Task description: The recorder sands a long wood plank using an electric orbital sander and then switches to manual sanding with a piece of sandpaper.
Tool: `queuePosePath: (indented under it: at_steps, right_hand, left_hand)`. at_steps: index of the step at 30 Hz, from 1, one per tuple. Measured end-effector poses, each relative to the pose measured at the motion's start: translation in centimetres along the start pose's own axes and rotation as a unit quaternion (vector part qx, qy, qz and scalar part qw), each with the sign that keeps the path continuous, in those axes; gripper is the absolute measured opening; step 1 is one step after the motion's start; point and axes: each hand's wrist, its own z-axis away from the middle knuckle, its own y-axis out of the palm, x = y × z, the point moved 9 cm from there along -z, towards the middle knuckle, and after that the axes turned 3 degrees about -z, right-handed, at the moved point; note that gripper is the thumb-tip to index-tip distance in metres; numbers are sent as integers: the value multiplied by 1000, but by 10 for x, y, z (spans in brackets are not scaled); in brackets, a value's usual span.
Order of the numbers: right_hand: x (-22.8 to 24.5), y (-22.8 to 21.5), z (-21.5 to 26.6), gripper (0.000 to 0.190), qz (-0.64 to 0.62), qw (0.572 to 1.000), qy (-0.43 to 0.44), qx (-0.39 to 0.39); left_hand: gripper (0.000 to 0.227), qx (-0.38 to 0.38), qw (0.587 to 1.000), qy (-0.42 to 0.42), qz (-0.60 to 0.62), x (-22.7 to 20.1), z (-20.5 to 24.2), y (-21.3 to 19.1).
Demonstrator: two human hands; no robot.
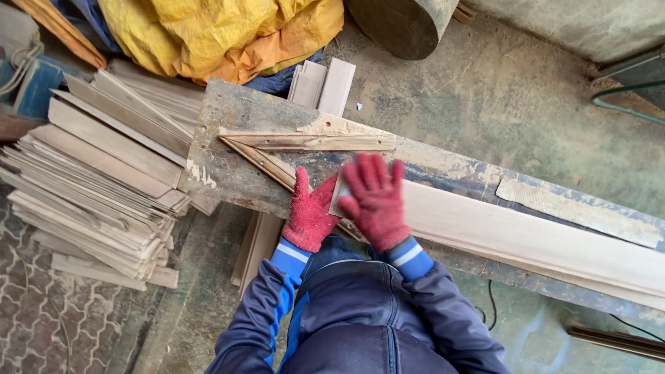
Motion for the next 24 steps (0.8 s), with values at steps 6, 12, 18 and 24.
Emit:
queuePosePath:
  at_steps: [6, 12, 18, 24]
  right_hand:
    - [6, -18, 9, 83, -2, 995, 95, -12]
    - [-9, -23, -6, 80, 2, 999, 41, -16]
    - [38, -33, 4, 68, -43, 998, -44, 9]
    - [16, -52, -7, 52, 17, 998, 5, -67]
  left_hand:
    - [95, -9, 999, -5, -45, 3, 0, -2]
    - [97, 14, 1000, -10, -3, 4, 15, 45]
    - [110, 46, 999, -6, -22, 3, -7, -9]
    - [102, 93, 993, -8, 66, 9, 6, 22]
